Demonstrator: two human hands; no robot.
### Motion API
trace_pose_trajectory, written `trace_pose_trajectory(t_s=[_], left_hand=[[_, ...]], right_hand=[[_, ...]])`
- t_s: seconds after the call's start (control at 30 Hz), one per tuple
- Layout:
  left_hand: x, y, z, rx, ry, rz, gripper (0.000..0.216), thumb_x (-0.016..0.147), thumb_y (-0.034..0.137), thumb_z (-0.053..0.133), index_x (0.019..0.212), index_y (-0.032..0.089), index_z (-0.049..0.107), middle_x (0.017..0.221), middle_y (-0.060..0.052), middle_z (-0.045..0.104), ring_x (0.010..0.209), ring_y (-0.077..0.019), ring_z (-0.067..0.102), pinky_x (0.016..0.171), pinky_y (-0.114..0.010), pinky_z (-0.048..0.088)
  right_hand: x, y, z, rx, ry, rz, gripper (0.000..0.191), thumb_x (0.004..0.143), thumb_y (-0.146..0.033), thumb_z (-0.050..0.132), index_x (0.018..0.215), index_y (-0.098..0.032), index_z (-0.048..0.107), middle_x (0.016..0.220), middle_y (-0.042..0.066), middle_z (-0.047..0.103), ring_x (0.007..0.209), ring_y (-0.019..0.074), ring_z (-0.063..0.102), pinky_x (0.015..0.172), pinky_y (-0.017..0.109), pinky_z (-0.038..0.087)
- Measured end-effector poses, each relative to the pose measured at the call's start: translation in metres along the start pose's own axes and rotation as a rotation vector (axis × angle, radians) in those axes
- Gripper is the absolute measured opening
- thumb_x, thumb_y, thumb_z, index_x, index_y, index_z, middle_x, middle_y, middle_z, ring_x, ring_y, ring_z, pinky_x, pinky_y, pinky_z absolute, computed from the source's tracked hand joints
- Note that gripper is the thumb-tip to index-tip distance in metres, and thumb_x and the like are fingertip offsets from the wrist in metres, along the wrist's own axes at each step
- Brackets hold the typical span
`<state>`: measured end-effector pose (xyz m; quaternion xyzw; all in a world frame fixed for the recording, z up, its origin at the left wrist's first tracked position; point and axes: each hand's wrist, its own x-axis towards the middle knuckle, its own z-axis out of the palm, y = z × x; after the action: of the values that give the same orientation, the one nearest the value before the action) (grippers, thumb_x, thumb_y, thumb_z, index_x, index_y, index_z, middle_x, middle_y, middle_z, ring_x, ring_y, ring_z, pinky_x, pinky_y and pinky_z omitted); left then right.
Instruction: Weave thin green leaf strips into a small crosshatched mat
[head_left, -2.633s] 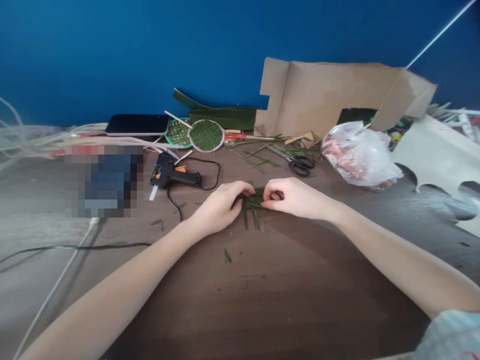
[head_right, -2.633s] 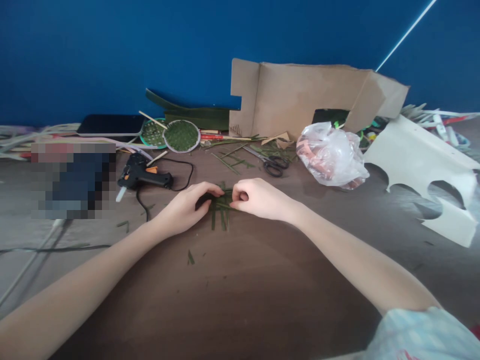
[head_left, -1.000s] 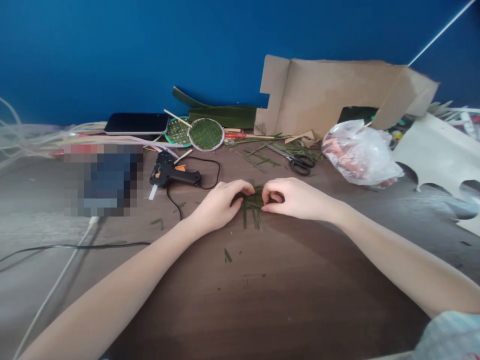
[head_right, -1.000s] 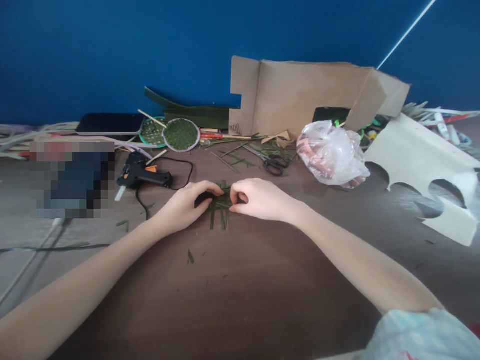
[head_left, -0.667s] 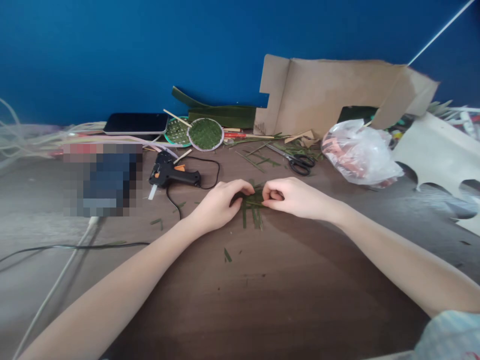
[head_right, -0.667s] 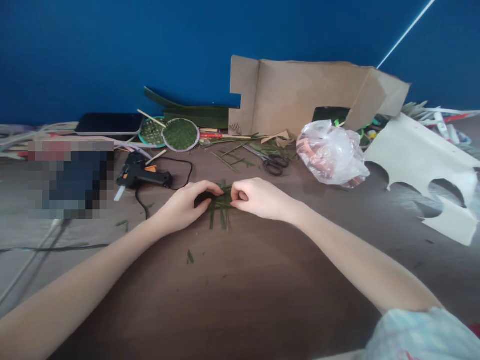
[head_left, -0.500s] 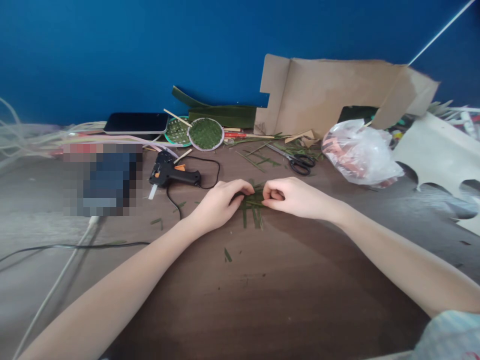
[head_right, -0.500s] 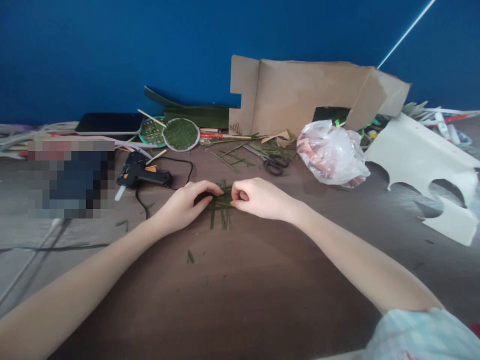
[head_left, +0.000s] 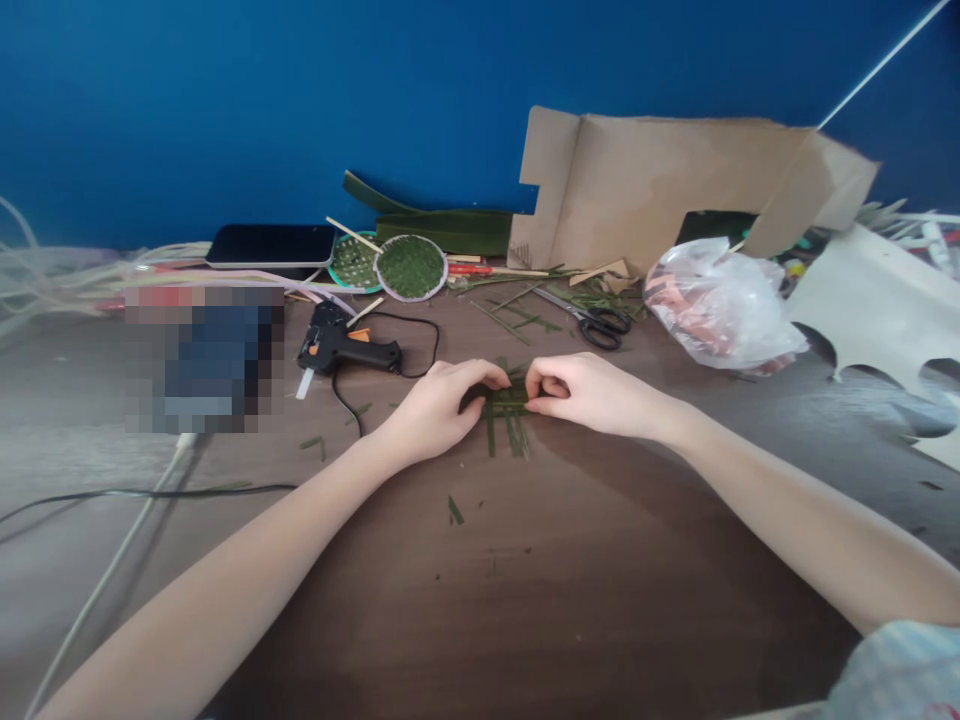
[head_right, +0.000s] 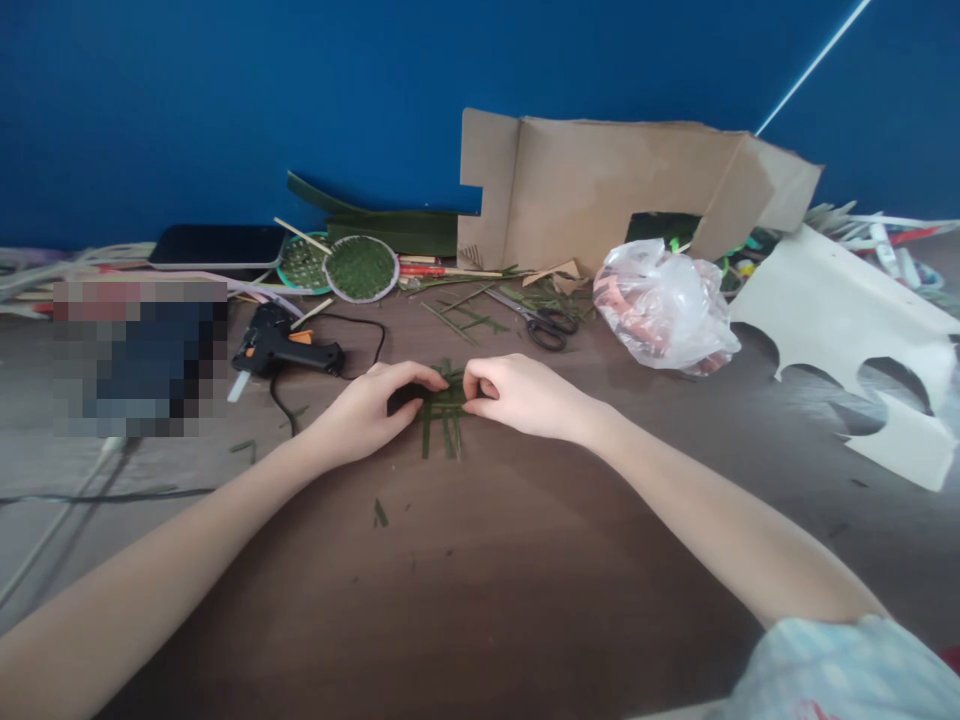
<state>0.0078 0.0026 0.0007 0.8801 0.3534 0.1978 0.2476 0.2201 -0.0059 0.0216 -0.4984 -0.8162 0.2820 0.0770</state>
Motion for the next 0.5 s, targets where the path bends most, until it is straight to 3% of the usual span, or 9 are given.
trace_pose_trajectory(t_s=[0.3,0.5], left_hand=[[0.0001,-0.0012,0.0,-0.004,-0.008,-0.009,0.034,0.073,0.002,0.045,0.1,0.02,0.054,0.1,0.0,0.064,0.095,-0.0154,0.059,0.09,-0.033,0.042],[-0.0003,-0.0004,0.0005,-0.005,-0.002,0.001,0.034,0.073,0.001,0.046,0.1,0.02,0.054,0.1,0.0,0.064,0.095,-0.0151,0.059,0.09,-0.033,0.042]], right_hand=[[-0.0012,-0.0016,-0.0005,0.045,0.012,-0.037,0.004,0.077,-0.024,0.053,0.077,-0.021,0.054,0.057,-0.006,0.039,0.052,0.0084,0.036,0.054,0.023,0.027],[-0.0015,-0.0025,-0.0002,0.048,0.008,-0.124,0.013,0.079,-0.018,0.049,0.081,-0.019,0.062,0.061,-0.003,0.047,0.055,0.0091,0.04,0.058,0.023,0.031]])
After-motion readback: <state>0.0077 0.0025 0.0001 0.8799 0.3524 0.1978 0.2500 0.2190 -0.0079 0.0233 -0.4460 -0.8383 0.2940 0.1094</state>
